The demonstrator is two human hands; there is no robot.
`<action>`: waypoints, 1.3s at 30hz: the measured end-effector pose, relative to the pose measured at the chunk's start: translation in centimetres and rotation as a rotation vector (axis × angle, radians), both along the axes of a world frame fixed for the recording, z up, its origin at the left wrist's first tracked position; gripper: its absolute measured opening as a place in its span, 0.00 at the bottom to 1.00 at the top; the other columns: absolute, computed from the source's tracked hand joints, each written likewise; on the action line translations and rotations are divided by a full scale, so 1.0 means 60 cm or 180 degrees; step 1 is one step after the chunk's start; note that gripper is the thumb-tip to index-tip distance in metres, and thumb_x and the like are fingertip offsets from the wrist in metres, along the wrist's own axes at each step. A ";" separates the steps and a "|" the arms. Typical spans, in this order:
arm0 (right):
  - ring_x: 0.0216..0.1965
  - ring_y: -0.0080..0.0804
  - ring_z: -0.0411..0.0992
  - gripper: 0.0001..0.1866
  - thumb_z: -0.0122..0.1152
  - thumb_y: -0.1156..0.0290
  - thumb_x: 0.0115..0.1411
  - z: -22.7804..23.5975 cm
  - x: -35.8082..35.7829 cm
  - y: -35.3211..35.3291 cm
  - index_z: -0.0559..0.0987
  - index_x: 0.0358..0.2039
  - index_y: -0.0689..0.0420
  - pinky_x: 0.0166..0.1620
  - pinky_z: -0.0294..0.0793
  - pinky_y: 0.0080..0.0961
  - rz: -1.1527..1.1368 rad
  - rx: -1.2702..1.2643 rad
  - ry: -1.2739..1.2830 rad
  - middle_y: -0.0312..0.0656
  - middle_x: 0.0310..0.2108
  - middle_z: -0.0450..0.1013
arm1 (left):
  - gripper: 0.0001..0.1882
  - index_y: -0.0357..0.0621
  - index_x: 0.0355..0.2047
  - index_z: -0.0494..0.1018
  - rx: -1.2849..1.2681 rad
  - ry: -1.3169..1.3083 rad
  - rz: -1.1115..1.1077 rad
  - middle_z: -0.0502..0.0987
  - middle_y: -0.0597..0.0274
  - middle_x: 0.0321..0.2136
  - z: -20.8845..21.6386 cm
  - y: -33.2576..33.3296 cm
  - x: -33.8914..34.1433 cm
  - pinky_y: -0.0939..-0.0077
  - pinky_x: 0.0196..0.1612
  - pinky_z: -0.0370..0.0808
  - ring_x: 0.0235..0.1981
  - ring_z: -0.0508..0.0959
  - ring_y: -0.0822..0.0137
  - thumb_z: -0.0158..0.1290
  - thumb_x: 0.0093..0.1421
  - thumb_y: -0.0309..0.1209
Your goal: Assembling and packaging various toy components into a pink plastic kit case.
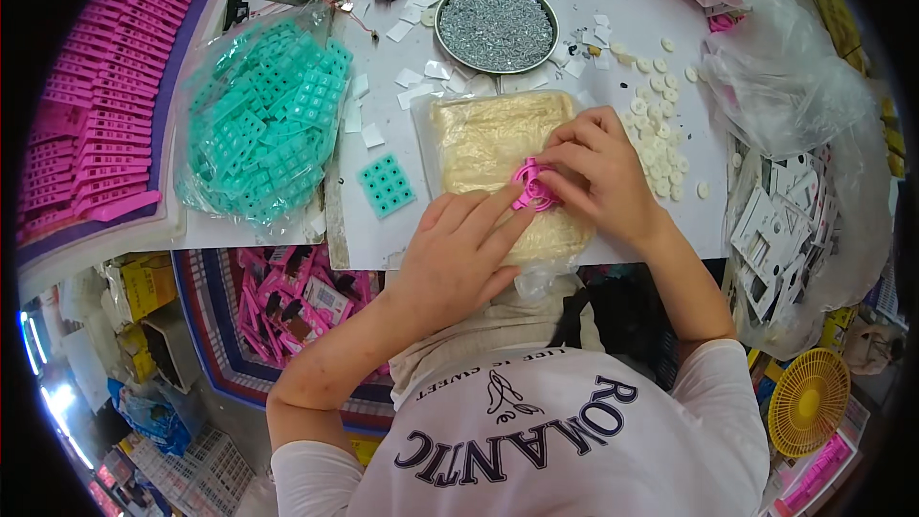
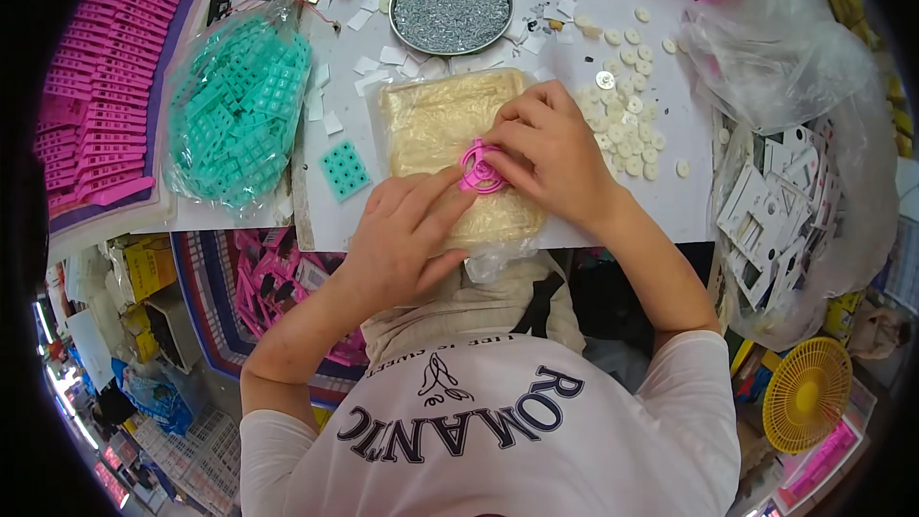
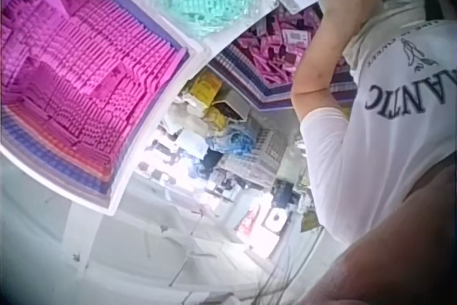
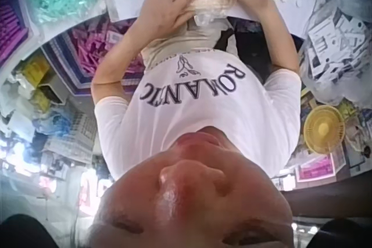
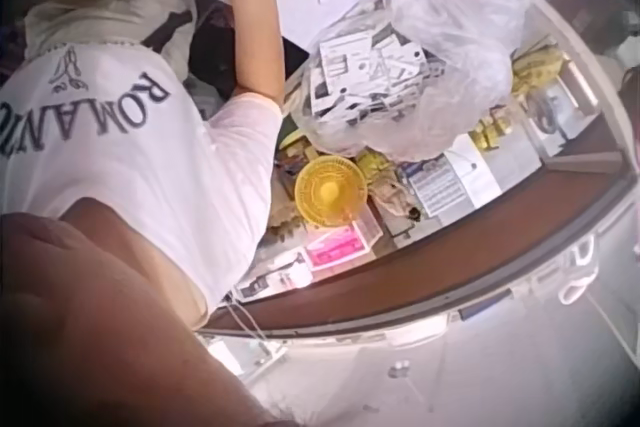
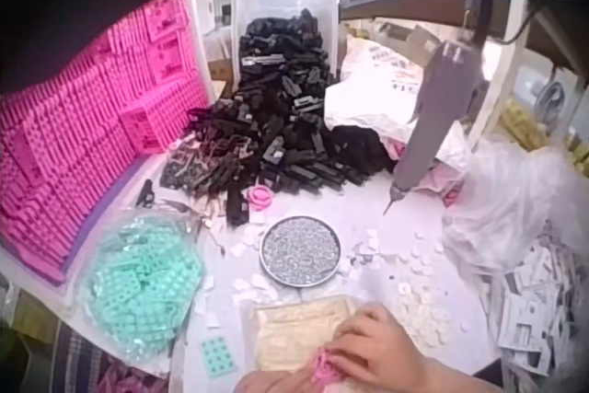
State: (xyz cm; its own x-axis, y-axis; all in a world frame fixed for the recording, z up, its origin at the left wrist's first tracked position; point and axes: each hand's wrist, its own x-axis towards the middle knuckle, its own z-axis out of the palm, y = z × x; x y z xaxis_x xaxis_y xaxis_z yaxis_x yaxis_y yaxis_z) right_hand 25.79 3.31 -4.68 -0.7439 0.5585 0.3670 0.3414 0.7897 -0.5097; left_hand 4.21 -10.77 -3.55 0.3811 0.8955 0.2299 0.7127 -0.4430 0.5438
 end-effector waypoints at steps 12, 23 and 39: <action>0.44 0.53 0.67 0.10 0.68 0.69 0.49 -0.011 -0.004 -0.002 0.77 0.32 0.55 0.49 0.69 0.47 -0.0188 0.0375 -0.0670 0.47 0.39 0.72 | 0.37 0.39 0.59 0.72 0.0026 -0.0562 -0.0631 0.73 0.45 0.56 -0.015 0.009 -0.023 0.50 0.58 0.70 0.58 0.73 0.46 0.68 0.50 0.40; 0.47 0.49 0.67 0.12 0.65 0.78 0.53 0.012 0.003 -0.028 0.78 0.40 0.59 0.53 0.67 0.41 -0.0127 -0.0251 0.0021 0.47 0.41 0.73 | 0.44 0.32 0.60 0.66 0.2007 0.0958 0.5544 0.67 0.34 0.59 0.177 0.103 -0.734 0.47 0.65 0.65 0.67 0.60 0.38 0.67 0.54 0.52; 0.36 0.43 0.73 0.08 0.70 0.73 0.54 0.026 0.109 -0.030 0.81 0.34 0.55 0.40 0.74 0.37 -0.0229 -0.0260 0.0353 0.41 0.35 0.76 | 0.18 0.49 0.44 0.82 0.1849 0.4114 0.4912 0.83 0.57 0.35 0.347 0.037 -1.190 0.61 0.33 0.79 0.33 0.83 0.59 0.48 0.70 0.45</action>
State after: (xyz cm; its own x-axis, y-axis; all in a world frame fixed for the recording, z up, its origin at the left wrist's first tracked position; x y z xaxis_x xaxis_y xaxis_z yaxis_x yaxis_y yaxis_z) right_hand 32.33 1.52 -3.14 -0.6583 0.6403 0.3957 0.3337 0.7195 -0.6091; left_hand -67.20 -8.56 17.29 -0.2949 0.5056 0.8108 0.3514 0.8465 -0.4000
